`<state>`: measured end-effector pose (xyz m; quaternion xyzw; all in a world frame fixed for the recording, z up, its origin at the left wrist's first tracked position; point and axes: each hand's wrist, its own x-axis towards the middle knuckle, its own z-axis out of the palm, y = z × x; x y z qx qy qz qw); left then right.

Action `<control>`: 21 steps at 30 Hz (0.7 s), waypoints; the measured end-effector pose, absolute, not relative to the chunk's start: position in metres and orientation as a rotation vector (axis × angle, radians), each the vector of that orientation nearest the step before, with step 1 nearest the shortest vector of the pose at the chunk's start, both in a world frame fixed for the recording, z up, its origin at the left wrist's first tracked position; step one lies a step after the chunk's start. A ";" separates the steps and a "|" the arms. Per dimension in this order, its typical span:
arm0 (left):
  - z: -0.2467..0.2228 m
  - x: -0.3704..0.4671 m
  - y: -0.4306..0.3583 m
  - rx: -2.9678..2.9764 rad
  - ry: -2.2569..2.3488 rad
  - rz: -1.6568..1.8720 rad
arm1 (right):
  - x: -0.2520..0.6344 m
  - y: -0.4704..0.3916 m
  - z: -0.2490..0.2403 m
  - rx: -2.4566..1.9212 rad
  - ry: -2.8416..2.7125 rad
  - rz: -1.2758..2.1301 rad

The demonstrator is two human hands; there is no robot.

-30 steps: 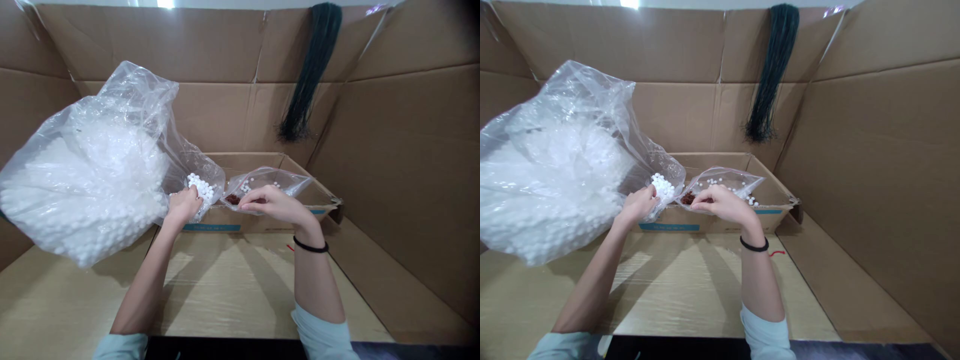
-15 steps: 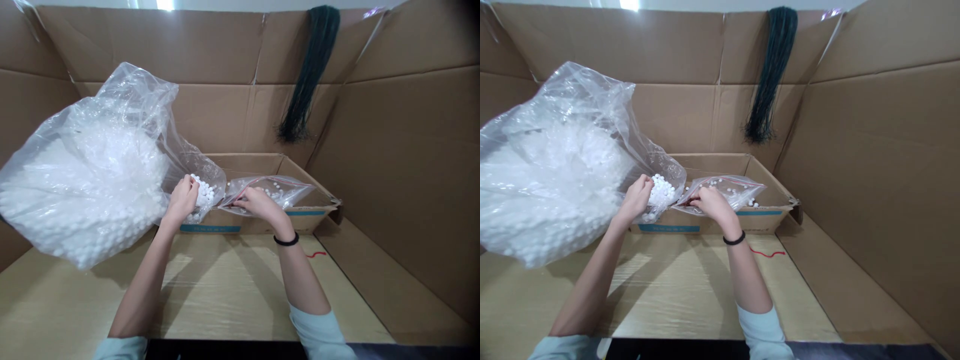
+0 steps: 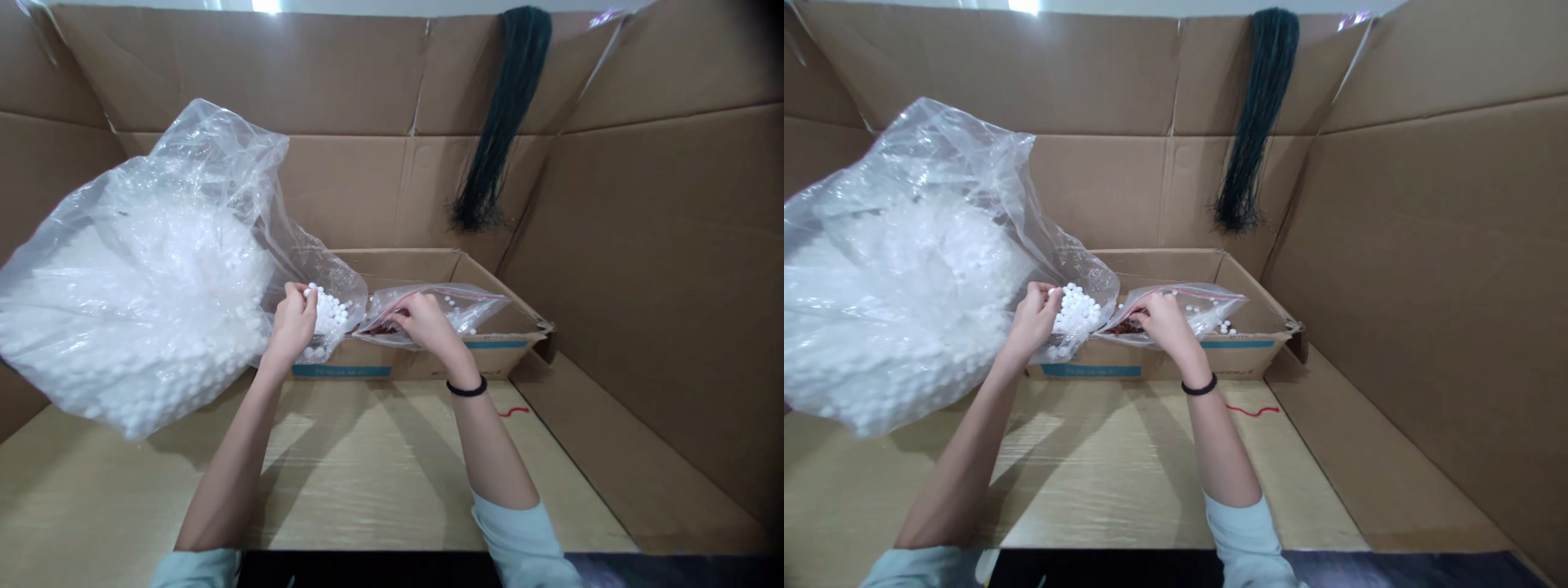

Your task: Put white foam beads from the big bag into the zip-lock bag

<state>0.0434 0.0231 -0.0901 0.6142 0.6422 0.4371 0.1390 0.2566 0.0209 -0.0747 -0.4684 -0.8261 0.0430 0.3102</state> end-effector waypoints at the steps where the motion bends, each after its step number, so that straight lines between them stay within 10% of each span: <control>1: -0.090 0.044 0.023 1.774 1.818 1.312 | 0.257 0.020 -0.074 -1.227 -2.178 0.132; 21: -0.081 0.069 0.004 1.652 1.162 1.294 | 0.260 0.014 -0.069 -1.198 -2.131 0.231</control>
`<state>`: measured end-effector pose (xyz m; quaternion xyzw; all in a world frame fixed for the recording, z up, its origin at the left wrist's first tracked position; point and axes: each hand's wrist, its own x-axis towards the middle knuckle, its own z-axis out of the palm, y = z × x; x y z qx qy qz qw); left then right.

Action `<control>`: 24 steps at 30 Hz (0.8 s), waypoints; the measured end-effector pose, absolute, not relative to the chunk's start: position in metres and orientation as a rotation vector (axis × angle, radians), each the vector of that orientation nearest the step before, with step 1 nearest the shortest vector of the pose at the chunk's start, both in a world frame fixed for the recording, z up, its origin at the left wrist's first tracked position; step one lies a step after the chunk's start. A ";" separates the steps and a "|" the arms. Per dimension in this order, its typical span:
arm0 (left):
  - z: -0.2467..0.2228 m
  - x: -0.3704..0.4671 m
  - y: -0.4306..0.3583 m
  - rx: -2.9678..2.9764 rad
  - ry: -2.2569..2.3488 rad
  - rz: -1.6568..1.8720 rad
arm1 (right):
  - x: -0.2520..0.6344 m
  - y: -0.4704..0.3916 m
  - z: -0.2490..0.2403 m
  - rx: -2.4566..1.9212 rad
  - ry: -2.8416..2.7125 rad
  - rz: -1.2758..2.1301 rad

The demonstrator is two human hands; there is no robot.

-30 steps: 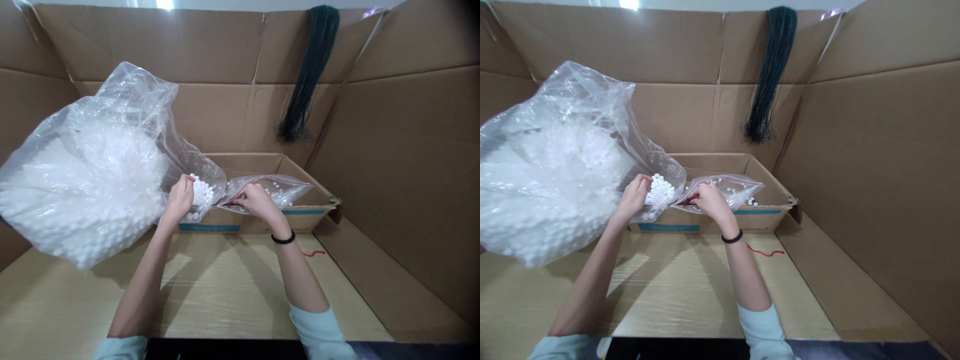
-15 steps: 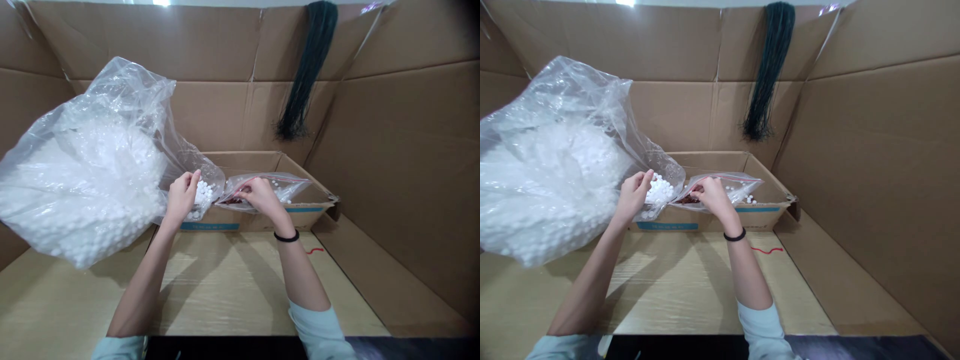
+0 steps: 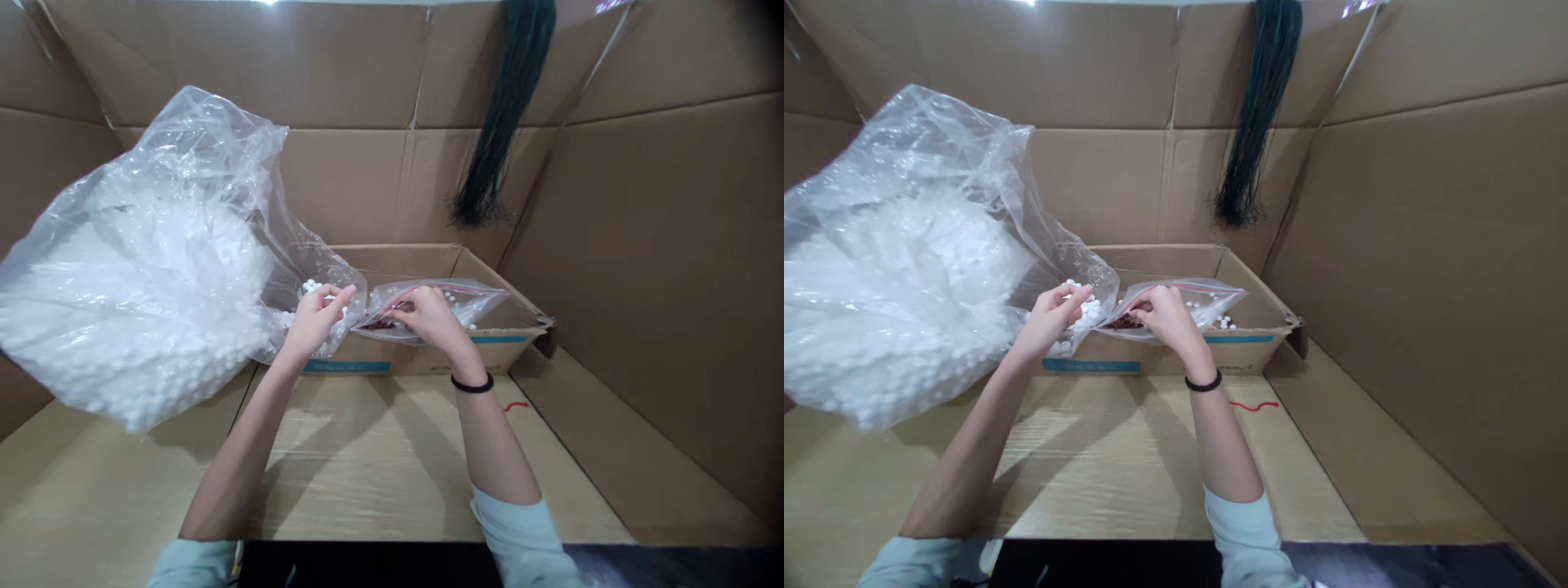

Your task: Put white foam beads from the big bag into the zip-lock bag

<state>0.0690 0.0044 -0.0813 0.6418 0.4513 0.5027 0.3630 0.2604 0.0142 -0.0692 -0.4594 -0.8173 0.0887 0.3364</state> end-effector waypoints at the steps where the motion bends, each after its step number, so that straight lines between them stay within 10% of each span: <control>1: -0.081 0.069 0.004 1.652 1.146 1.280 | 0.262 0.013 -0.068 -1.182 -2.120 0.244; 24: -0.083 0.083 -0.002 1.634 1.058 1.309 | 0.218 -0.015 -0.072 -0.854 -1.577 -0.057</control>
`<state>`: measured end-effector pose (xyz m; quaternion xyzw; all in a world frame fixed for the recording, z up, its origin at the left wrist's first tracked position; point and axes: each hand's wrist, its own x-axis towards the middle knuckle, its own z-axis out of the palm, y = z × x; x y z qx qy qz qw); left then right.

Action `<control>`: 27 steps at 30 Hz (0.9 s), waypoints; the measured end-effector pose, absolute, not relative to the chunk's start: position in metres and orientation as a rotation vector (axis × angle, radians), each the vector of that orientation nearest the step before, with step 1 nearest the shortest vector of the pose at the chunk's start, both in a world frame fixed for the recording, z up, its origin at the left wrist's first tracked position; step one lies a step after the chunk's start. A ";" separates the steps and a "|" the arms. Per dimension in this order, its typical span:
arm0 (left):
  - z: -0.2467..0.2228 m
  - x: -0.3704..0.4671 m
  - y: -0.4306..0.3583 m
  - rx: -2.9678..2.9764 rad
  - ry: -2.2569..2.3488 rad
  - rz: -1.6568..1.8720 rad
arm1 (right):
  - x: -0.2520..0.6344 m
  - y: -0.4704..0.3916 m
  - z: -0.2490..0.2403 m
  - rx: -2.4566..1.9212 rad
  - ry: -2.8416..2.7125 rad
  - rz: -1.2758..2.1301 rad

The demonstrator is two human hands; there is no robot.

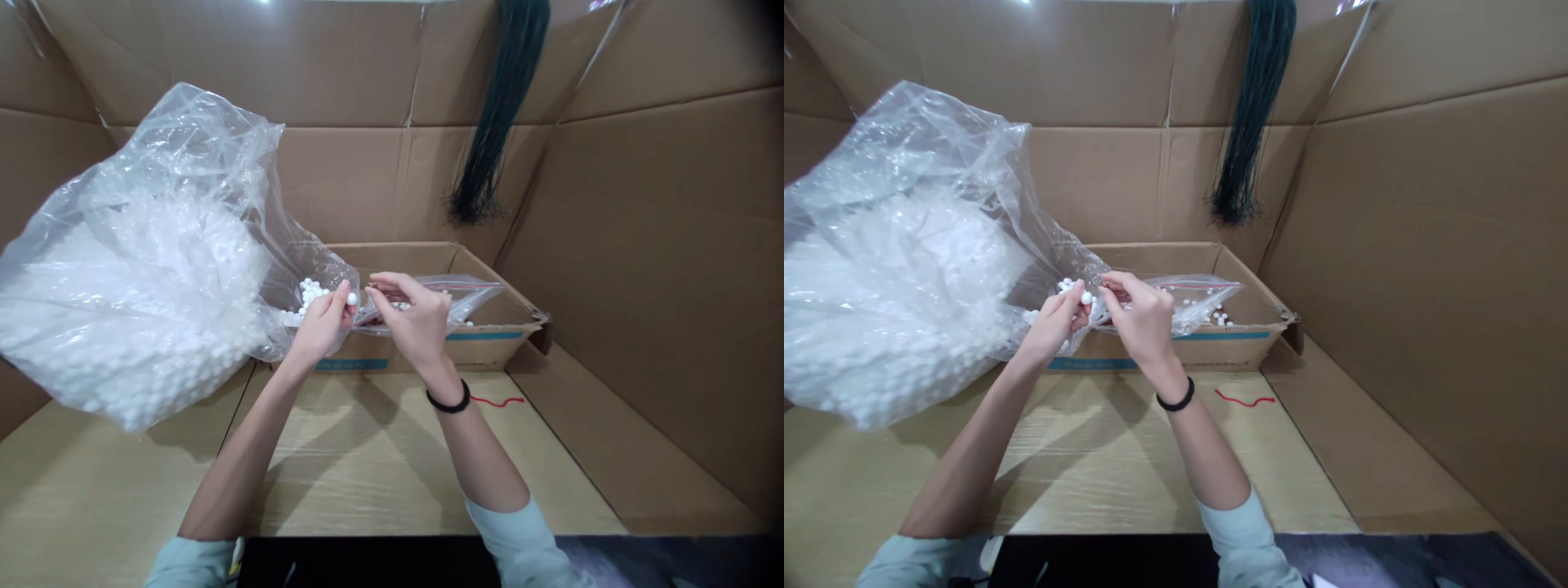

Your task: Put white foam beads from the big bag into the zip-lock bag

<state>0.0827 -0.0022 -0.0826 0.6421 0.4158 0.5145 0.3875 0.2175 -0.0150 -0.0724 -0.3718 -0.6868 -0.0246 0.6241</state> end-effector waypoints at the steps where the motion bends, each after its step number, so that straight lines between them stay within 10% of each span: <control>1: -0.084 0.083 -0.001 1.633 1.068 1.317 | 0.215 -0.014 -0.075 -0.844 -1.592 -0.107; 27: -0.082 0.084 -0.010 1.875 1.579 1.363 | 0.203 -0.018 -0.088 -0.852 -1.797 -0.241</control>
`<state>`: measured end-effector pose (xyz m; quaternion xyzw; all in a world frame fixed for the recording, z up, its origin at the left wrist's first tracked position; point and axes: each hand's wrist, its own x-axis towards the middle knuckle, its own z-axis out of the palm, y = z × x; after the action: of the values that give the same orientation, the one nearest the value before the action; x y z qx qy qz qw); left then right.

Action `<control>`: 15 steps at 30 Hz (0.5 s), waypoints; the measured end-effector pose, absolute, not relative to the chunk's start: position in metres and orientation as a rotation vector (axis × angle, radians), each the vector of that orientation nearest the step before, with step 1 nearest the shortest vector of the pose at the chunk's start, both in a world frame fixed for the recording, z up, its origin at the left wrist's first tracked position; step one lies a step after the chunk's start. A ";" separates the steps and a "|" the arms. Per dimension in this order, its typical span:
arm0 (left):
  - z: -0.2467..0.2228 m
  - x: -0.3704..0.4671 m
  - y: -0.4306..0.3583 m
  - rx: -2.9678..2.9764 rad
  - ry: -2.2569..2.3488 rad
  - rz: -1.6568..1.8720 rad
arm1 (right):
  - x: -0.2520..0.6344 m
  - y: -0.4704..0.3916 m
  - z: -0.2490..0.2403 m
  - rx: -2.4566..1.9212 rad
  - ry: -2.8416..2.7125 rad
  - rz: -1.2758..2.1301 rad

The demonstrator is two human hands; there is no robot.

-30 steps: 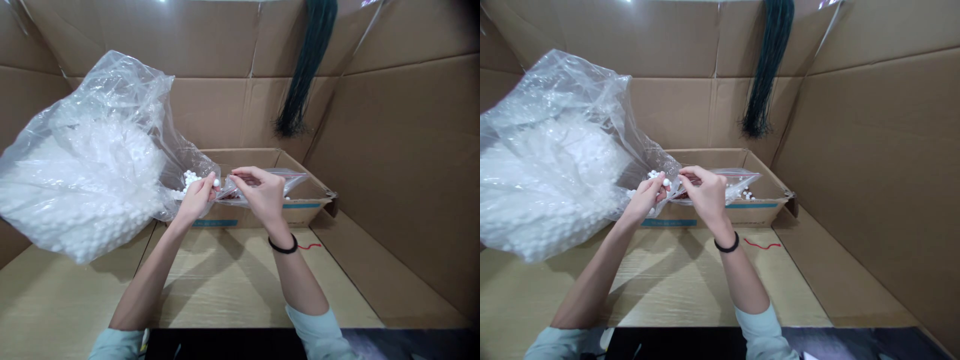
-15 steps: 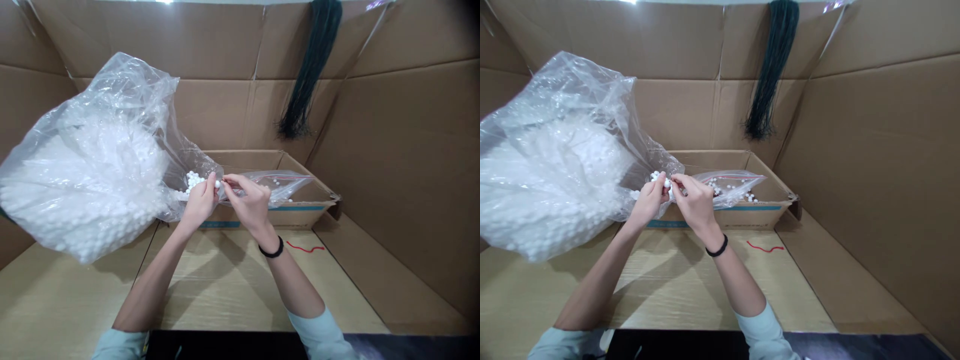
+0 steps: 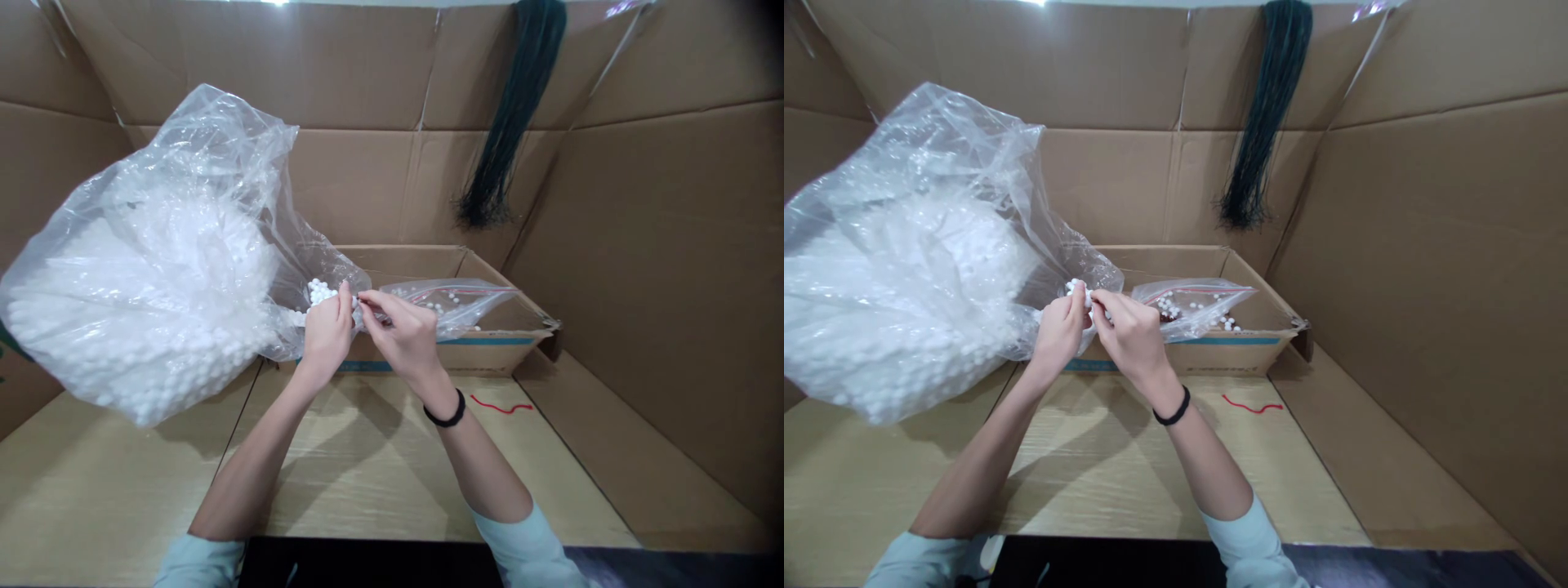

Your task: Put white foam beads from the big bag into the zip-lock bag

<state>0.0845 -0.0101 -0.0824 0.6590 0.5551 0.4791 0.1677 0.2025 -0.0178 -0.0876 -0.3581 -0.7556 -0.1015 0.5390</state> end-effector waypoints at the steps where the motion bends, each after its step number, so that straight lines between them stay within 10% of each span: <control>1: -0.081 0.084 -0.011 1.894 1.612 1.345 | 0.202 -0.018 -0.088 -0.846 -1.797 -0.219; 15: -0.081 0.084 -0.009 1.944 1.693 1.290 | 0.197 -0.018 -0.089 -0.822 -1.802 -0.141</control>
<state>0.0845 -0.0092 -0.0812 0.6687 0.5823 0.4439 0.1290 0.1970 -0.0176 -0.0889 -0.3466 -0.7602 -0.0596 0.5463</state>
